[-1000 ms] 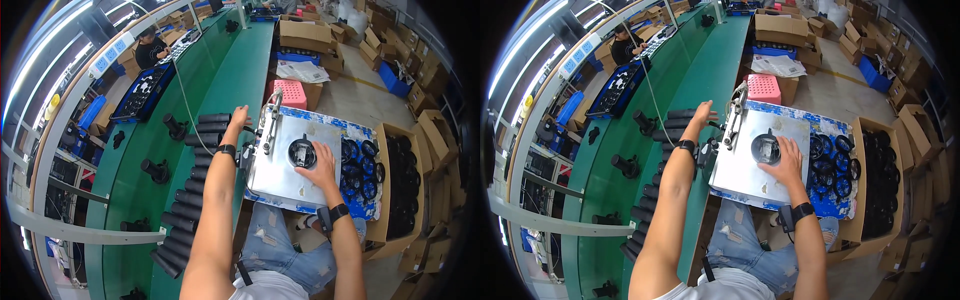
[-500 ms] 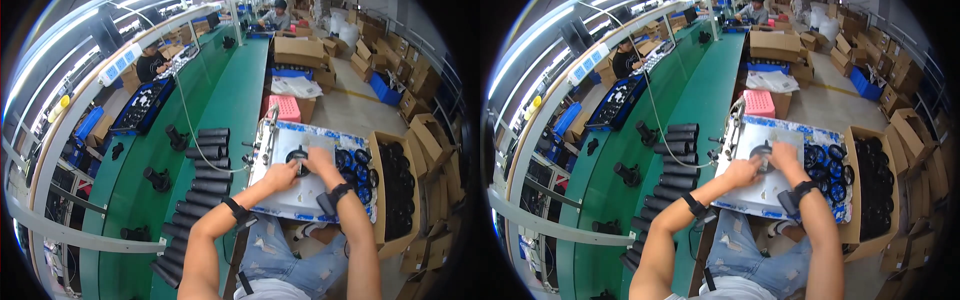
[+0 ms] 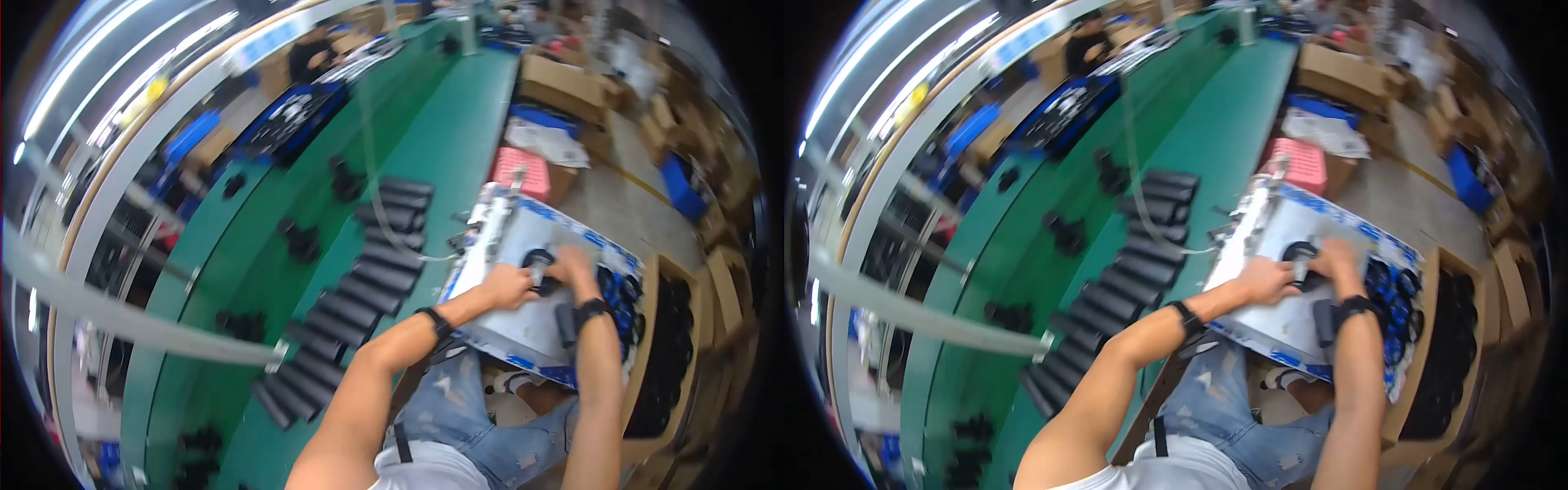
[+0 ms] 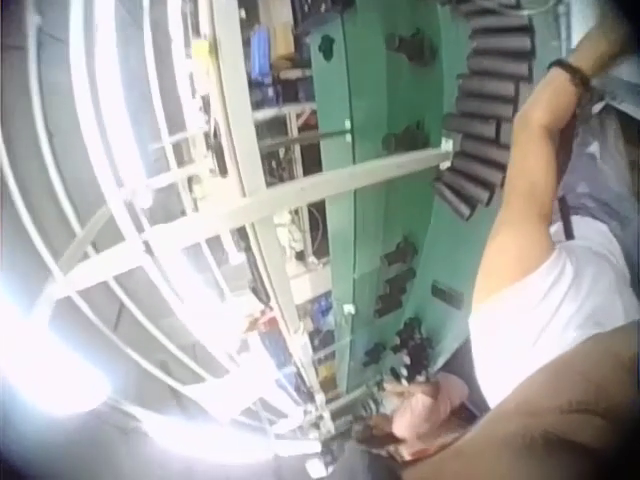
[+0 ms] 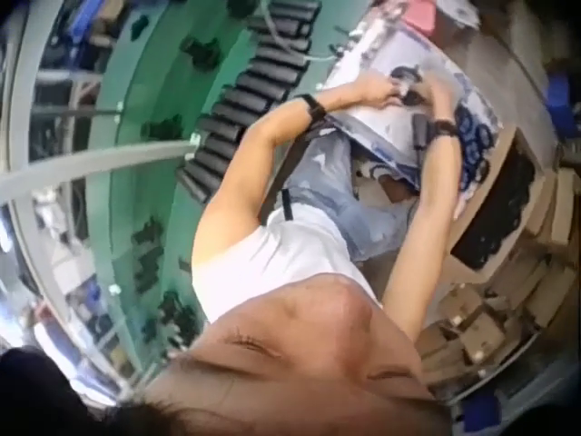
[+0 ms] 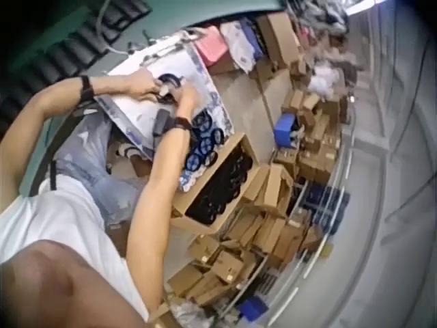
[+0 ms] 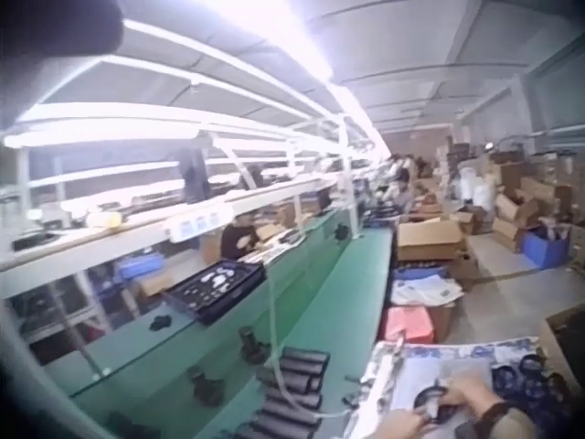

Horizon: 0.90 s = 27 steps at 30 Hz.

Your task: The person picks up a base from a box, places it on a machine, and then fits a speaker housing onto the base. They press the assembly down using the machine and place the completed unit on the table.

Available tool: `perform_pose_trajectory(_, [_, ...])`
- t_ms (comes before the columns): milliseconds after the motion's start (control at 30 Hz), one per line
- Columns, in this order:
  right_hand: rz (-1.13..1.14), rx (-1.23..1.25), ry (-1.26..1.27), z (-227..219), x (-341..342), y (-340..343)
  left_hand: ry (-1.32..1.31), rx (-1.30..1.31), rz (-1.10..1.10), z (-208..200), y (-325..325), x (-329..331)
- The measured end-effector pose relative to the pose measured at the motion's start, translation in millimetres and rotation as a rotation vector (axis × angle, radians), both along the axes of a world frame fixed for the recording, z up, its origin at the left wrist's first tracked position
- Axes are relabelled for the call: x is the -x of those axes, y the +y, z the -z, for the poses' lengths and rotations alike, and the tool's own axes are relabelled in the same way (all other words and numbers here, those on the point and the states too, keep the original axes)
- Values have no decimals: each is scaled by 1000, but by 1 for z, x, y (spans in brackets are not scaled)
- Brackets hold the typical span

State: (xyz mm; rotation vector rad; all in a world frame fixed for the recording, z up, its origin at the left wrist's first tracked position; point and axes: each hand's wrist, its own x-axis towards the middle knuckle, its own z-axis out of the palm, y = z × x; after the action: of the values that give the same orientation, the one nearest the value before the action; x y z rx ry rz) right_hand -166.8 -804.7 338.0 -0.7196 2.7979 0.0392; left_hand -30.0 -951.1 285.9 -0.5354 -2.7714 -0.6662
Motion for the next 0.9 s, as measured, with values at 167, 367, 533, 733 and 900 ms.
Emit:
perform_pose_trajectory(167, [111,-9,-112,-24,-8,-6,73,-3,-18,8,8,3])
perform_pose_trajectory(367, [-18,-35,-230,-11,3,-5,142,-78,-74,18,9,-2])
perform_pose_trajectory(533, [-23,15,-171,-29,4,6,188,-46,-86,10,25,17])
perform_pose_trajectory(733, [-231,79,231,15,-6,-2,144,-74,-180,22,4,-5])
perform_pose_trajectory(900, [-197,769,166,77,16,94,445,-495,-221,-15,25,-130])
